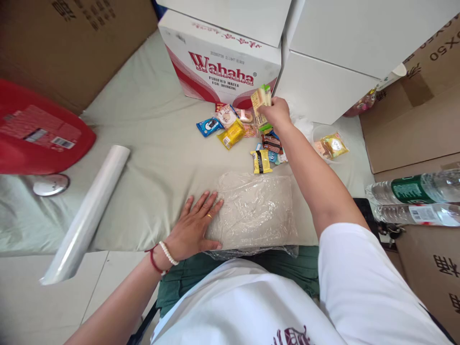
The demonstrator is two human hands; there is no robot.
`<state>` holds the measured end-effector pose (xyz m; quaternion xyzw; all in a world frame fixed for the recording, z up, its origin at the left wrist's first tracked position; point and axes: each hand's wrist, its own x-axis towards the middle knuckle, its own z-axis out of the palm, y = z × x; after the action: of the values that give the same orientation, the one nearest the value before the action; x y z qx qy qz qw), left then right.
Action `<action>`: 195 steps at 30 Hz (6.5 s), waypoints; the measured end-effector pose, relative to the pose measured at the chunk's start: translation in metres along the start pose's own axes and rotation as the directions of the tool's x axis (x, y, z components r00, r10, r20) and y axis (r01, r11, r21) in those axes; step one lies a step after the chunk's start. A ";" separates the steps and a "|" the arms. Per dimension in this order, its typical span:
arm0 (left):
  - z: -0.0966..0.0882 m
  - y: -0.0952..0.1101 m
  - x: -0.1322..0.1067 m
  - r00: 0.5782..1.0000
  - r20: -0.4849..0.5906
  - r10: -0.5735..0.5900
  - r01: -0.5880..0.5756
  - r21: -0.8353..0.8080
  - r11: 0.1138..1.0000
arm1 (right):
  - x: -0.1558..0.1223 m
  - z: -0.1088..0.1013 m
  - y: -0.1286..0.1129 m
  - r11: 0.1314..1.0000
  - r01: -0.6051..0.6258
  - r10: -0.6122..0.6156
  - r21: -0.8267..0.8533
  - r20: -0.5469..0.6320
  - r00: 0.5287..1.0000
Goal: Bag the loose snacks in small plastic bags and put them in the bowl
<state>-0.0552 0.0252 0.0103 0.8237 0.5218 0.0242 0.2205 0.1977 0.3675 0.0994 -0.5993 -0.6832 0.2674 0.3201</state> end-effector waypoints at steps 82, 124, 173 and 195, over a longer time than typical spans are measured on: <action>-0.008 -0.008 0.048 0.781 -0.431 -0.451 0.362 -0.277 0.890 | -0.224 -0.017 0.011 0.752 0.417 -0.143 -0.510 0.492 0.859; 0.002 0.010 0.029 0.792 -0.454 -0.407 0.339 -0.227 0.913 | -0.337 0.002 0.023 0.806 0.560 -0.449 -0.193 0.418 0.790; 0.018 0.075 0.002 0.816 -0.568 0.102 -0.354 -0.353 0.866 | -0.320 0.031 -0.004 0.867 0.377 -0.256 -0.327 0.356 0.899; 0.006 0.092 0.032 0.943 -0.007 -0.333 -0.006 -1.000 0.004 | -0.325 0.005 0.017 0.600 -0.380 -0.006 0.704 0.479 0.878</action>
<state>0.0387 0.0179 0.0342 0.3573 0.4709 0.4545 0.6664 0.2299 0.0480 0.0448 -0.3945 -0.4823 0.6960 0.3568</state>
